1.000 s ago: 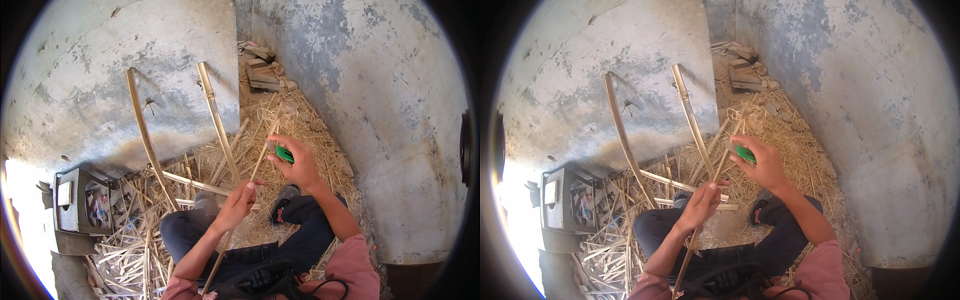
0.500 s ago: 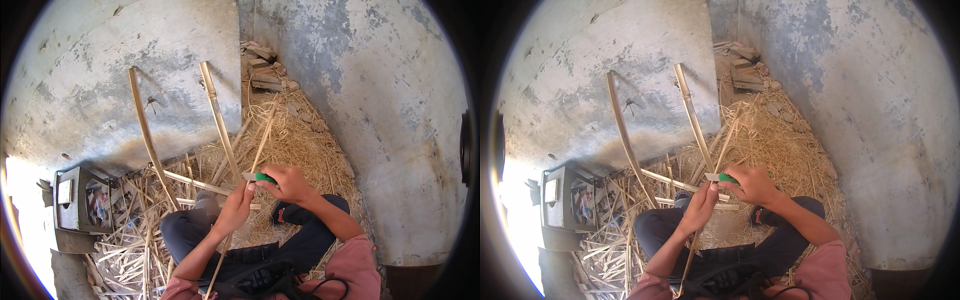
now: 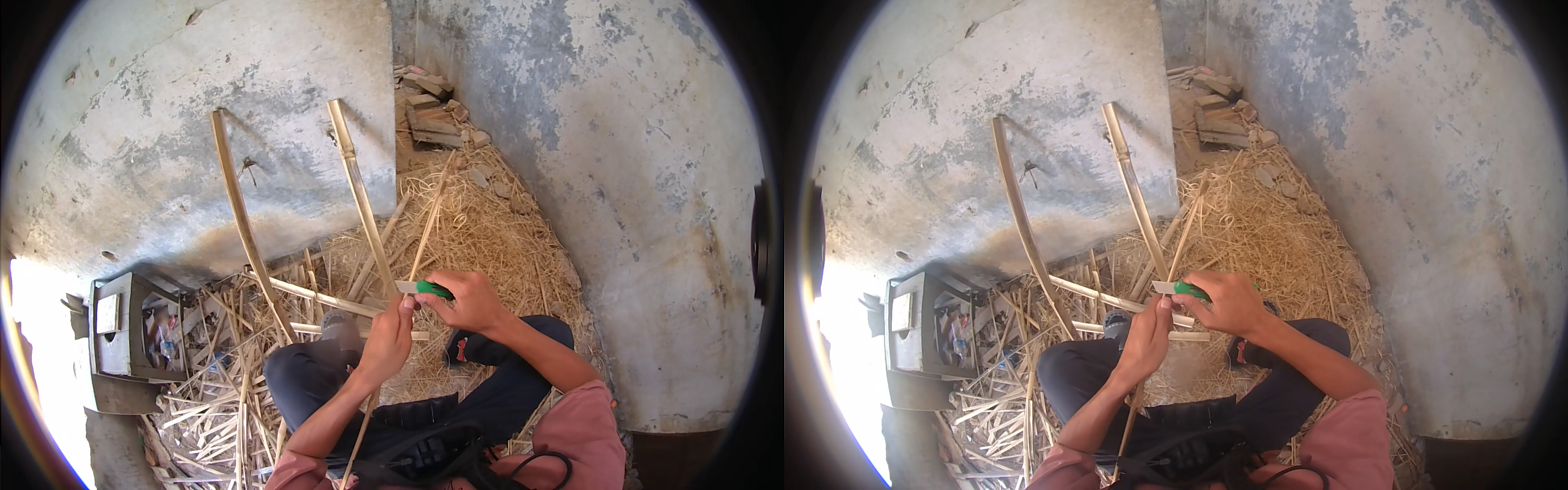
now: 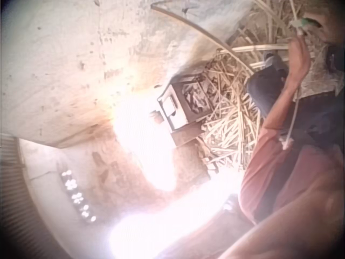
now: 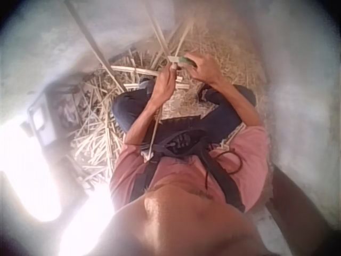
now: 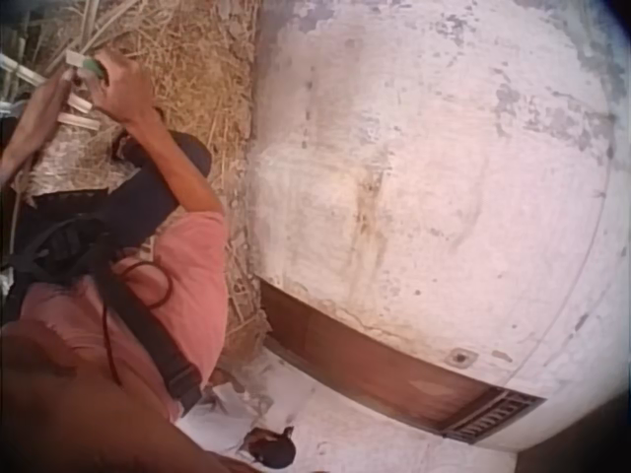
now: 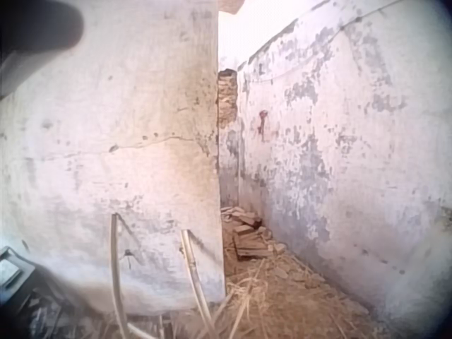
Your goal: The person shaves thin strips of bamboo using a small knife while sitting on a floor covered in straw and debris.
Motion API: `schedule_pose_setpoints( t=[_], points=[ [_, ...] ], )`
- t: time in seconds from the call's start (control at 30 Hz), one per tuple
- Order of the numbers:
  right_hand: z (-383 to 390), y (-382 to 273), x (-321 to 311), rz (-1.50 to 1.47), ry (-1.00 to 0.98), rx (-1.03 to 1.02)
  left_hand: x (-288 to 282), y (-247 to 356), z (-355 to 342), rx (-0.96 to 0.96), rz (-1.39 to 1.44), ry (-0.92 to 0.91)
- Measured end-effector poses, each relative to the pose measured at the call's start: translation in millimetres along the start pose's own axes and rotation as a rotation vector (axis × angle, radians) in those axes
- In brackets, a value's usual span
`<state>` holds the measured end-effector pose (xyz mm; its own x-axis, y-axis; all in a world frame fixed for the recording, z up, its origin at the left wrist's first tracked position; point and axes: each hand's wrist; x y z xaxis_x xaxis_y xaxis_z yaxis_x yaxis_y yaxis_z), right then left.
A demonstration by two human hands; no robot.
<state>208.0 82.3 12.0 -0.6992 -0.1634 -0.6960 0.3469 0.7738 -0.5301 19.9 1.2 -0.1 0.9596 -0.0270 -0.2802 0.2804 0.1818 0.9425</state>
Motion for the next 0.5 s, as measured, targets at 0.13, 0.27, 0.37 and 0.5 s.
schedule_pose_setpoints(
  t=[0.13,0.27,0.37,0.5],
  points=[
    [2,5,3,0.046,0.068,-0.014,3,0,-1,-0.007,-0.002,0.018],
    [3,14,0,0.055,0.08,-0.023,2,0,-1,-0.027,-0.025,0.001],
    [1,11,-3,0.096,0.048,-0.017,0,-2,-1,-0.02,-0.04,-0.01],
    [-5,17,-12,0.116,0.103,0.036,-2,-2,1,-0.037,-0.058,-0.021]
  ],
)
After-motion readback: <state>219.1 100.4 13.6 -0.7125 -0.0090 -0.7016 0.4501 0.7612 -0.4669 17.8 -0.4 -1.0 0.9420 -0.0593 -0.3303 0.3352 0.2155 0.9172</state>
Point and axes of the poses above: each hand's wrist, its own z-axis away from the middle knuckle, its own x-axis out of the palm, y = z × x, and after that the axes turned 11 degrees about -x, right-handed
